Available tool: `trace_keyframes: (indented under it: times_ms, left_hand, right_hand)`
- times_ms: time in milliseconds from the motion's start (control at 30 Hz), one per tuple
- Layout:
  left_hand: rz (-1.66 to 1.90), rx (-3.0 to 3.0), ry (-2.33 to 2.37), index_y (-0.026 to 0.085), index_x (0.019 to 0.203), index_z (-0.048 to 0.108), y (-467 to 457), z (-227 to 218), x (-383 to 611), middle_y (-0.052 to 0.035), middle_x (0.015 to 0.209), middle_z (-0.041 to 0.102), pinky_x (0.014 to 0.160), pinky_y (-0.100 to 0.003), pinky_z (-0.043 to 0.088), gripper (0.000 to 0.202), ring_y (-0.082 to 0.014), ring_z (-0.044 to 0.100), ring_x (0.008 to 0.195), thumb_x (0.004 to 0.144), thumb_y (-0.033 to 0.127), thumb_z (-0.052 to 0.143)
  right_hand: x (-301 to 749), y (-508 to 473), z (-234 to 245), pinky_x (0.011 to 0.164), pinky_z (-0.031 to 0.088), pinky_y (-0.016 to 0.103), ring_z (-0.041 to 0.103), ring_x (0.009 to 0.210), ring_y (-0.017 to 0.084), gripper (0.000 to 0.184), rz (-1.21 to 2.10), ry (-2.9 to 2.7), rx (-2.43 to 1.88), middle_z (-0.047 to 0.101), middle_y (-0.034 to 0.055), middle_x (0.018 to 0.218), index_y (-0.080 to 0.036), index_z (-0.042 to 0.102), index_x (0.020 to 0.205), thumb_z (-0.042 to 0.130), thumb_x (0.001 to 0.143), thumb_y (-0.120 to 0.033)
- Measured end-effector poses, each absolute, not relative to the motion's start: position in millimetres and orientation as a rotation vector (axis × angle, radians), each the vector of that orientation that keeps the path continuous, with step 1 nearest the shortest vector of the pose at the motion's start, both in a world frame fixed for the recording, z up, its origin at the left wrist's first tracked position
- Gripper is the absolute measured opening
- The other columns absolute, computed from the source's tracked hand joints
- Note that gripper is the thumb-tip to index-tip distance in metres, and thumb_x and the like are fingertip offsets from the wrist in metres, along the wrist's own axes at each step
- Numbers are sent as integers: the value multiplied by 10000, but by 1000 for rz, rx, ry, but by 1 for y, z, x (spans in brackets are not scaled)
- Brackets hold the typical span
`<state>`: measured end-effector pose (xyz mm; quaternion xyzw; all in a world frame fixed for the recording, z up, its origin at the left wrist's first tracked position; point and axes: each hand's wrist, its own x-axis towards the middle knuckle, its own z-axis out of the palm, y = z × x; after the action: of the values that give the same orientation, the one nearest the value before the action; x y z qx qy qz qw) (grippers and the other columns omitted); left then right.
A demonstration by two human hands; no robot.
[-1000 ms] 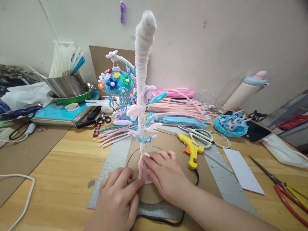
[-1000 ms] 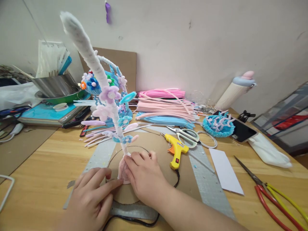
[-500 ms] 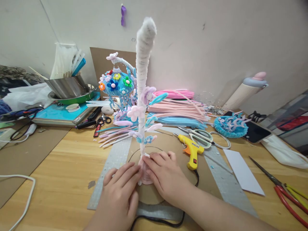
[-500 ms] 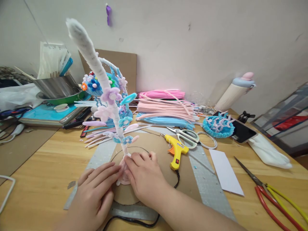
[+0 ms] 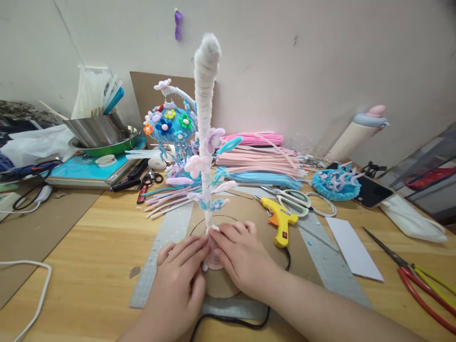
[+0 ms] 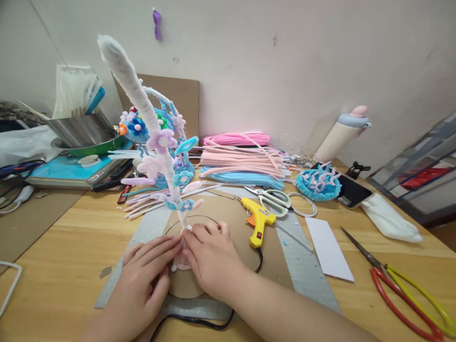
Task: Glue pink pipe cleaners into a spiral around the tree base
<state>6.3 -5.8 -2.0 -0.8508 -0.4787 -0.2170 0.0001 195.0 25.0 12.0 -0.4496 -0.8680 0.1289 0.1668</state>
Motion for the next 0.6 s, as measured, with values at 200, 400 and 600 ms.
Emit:
trace_keyframes:
  times_ms: [200, 400, 600]
  left_hand:
    - [-898, -2637, -1678, 255, 1189, 564, -2, -9, 3, -36, 1292, 592, 986, -450, 338, 395, -244, 481, 1233, 834, 164, 416]
    - [-970, -2475, -1974, 211, 1238, 502, 0, -16, -5, -98, 1224, 604, 958, -525, 363, 464, -296, 521, 1161, 779, 211, 440]
    - [-937, -2581, -2048, 160, 1265, 488, 6, -15, -2, -111, 1272, 586, 1010, -479, 366, 550, -258, 507, 1204, 725, 118, 388]
  right_hand:
    - [196, 25, 11, 885, 243, 414, 449, 1073, 238, 339, 320, -2454, -1260, 595, 64, 1171, -225, 490, 1289, 395, 967, -279]
    - [196, 23, 9, 879, 243, 402, 461, 1054, 225, 323, 263, -2435, -1253, 601, 62, 1137, -231, 516, 1259, 390, 962, -256]
    - [197, 20, 5, 863, 250, 382, 459, 1041, 224, 321, 216, -2390, -1324, 590, 62, 1128, -245, 540, 1241, 407, 948, -250]
